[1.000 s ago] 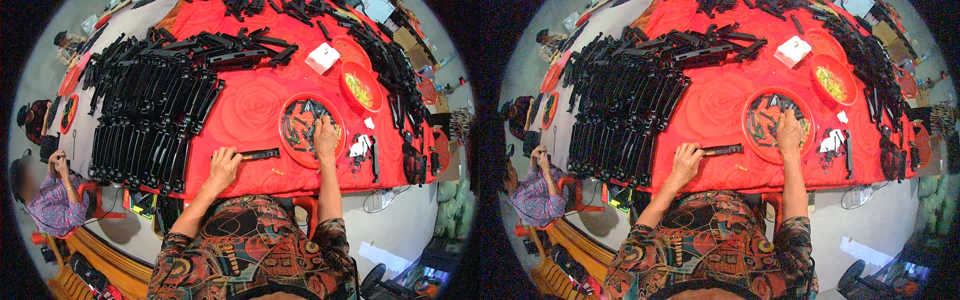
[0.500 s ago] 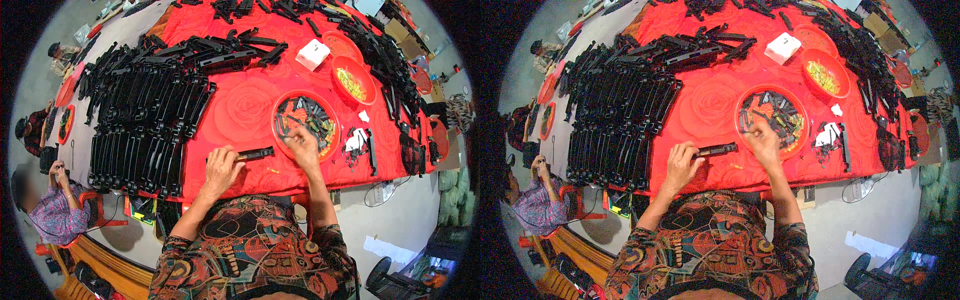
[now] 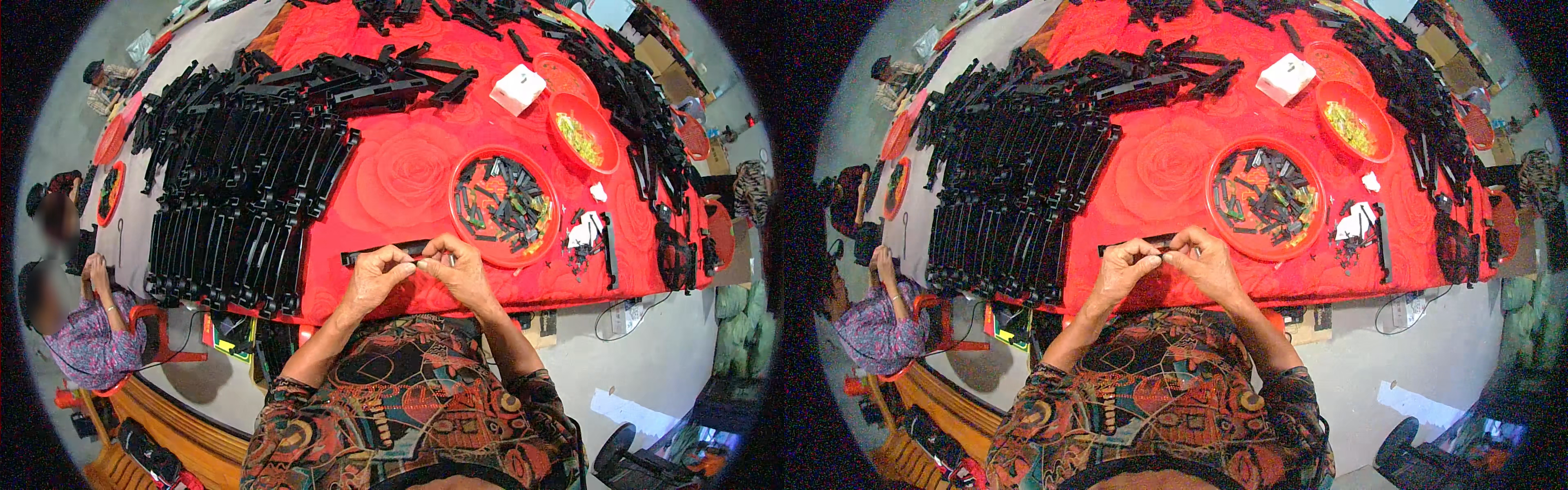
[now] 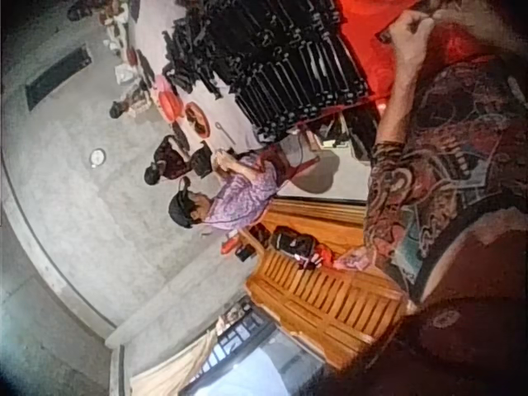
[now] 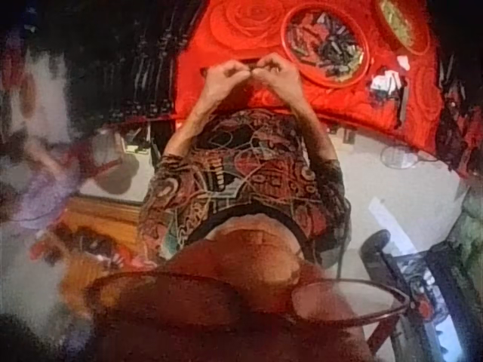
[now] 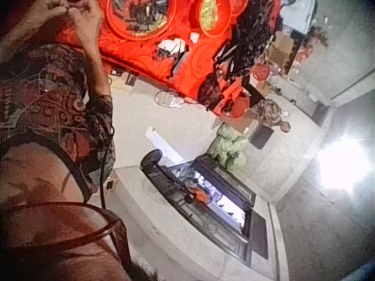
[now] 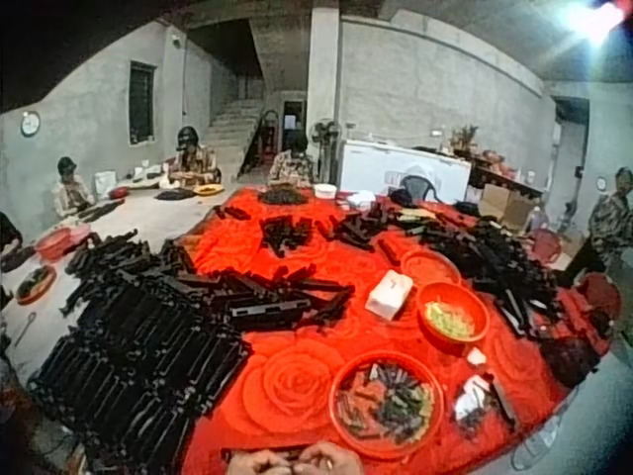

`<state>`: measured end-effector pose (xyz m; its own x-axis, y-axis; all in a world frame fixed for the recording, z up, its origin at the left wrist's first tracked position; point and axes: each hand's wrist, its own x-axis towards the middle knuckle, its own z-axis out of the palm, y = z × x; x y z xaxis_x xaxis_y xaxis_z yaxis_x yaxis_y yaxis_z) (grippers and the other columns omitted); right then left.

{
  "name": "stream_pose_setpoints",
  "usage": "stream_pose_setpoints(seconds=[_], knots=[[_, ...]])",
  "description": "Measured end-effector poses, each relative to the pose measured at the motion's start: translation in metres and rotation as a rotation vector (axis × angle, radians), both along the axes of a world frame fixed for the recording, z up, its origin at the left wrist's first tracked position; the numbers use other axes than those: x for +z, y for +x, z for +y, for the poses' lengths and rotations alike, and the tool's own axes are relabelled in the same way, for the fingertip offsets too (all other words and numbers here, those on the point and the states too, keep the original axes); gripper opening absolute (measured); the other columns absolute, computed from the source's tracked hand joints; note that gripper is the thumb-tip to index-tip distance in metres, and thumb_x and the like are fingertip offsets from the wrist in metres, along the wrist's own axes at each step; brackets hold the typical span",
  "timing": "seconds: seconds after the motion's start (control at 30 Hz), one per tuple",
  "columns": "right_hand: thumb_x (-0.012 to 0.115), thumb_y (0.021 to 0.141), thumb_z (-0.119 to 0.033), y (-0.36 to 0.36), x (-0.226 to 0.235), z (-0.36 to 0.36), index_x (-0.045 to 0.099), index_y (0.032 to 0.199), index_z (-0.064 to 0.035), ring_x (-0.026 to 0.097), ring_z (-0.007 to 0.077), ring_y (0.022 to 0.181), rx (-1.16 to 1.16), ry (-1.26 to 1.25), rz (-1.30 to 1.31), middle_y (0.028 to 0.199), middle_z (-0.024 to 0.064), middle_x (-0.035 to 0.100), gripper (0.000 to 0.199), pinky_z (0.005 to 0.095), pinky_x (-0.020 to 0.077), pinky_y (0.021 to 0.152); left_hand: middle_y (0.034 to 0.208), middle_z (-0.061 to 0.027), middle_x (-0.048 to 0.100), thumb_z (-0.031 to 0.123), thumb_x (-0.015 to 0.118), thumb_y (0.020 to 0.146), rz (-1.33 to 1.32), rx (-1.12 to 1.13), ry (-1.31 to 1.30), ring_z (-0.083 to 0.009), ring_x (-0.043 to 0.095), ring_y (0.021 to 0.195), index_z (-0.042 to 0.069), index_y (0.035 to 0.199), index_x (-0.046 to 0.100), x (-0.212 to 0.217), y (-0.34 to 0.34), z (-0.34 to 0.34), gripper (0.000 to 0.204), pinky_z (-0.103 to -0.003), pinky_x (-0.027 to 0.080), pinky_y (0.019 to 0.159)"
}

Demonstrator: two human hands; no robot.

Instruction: The person assembles plastic components by taking small pieces from a tray and fitting them into plastic frames by hand.

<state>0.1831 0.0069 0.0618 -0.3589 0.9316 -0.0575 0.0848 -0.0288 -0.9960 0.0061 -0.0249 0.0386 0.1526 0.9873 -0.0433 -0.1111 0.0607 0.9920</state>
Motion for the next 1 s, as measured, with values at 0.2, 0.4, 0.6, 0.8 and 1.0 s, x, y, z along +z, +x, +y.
stream_pose_setpoints(seconds=[0.2, 0.4, 0.6, 0.8, 1.0], knots=[[0.068, 0.078, -0.008, 0.002, -0.022, -0.009, 0.058, 0.077, -0.0043, 0.043, 0.0012, 0.059, -0.040, -0.067, 0.087, 0.067, -0.0054, 0.052, 0.011, 0.0178, 0.0335, 0.051, 0.066, 0.0022, 0.058, 0.010, 0.066, 0.080, 0.198, 0.059, 0.075, -0.0035, 0.049, 0.061, -0.001, 0.080, 0.064, -0.006, 0.000, -0.003, 0.011, -0.021, 0.041, 0.054], [0.069, 0.078, -0.006, 0.009, -0.018, -0.020, 0.058, 0.076, -0.0043, 0.040, 0.0015, 0.061, -0.045, -0.163, -0.007, 0.066, -0.0067, 0.049, 0.011, 0.0182, 0.0328, 0.055, 0.069, 0.0004, 0.059, 0.013, 0.062, 0.084, -0.041, -0.036, -0.079, -0.0060, 0.052, 0.063, -0.001, 0.082, 0.064, -0.033, 0.001, -0.013, 0.013, -0.023, 0.044, 0.057], [0.069, 0.079, -0.009, 0.011, -0.046, -0.032, 0.058, 0.073, -0.0032, 0.038, 0.0013, 0.056, -0.153, -0.164, -0.028, 0.061, -0.0073, 0.047, 0.014, 0.0187, 0.0288, 0.048, 0.069, 0.0001, 0.058, 0.011, 0.060, 0.086, -0.008, -0.116, -0.198, -0.0069, 0.052, 0.064, 0.000, 0.083, 0.063, -0.036, 0.002, -0.025, 0.011, -0.024, 0.044, 0.059], [0.070, 0.077, -0.011, 0.016, -0.046, -0.038, 0.057, 0.071, -0.0024, 0.036, 0.0037, 0.054, -0.112, -0.088, -0.200, 0.059, -0.0059, 0.045, 0.016, 0.0220, 0.0296, 0.047, 0.068, 0.0001, 0.057, 0.010, 0.060, 0.084, 0.103, -0.134, -0.200, -0.0073, 0.052, 0.064, -0.001, 0.081, 0.062, -0.039, 0.002, -0.032, 0.011, -0.024, 0.043, 0.058], [0.069, 0.078, -0.012, 0.019, -0.043, -0.030, 0.058, 0.071, -0.0021, 0.038, 0.0036, 0.056, -0.037, -0.146, -0.171, 0.059, -0.0046, 0.048, 0.016, 0.0224, 0.0314, 0.048, 0.067, -0.0026, 0.057, 0.009, 0.061, 0.083, 0.263, -0.040, -0.102, -0.0092, 0.052, 0.063, -0.002, 0.083, 0.061, -0.023, 0.004, -0.035, 0.011, -0.027, 0.044, 0.057]])
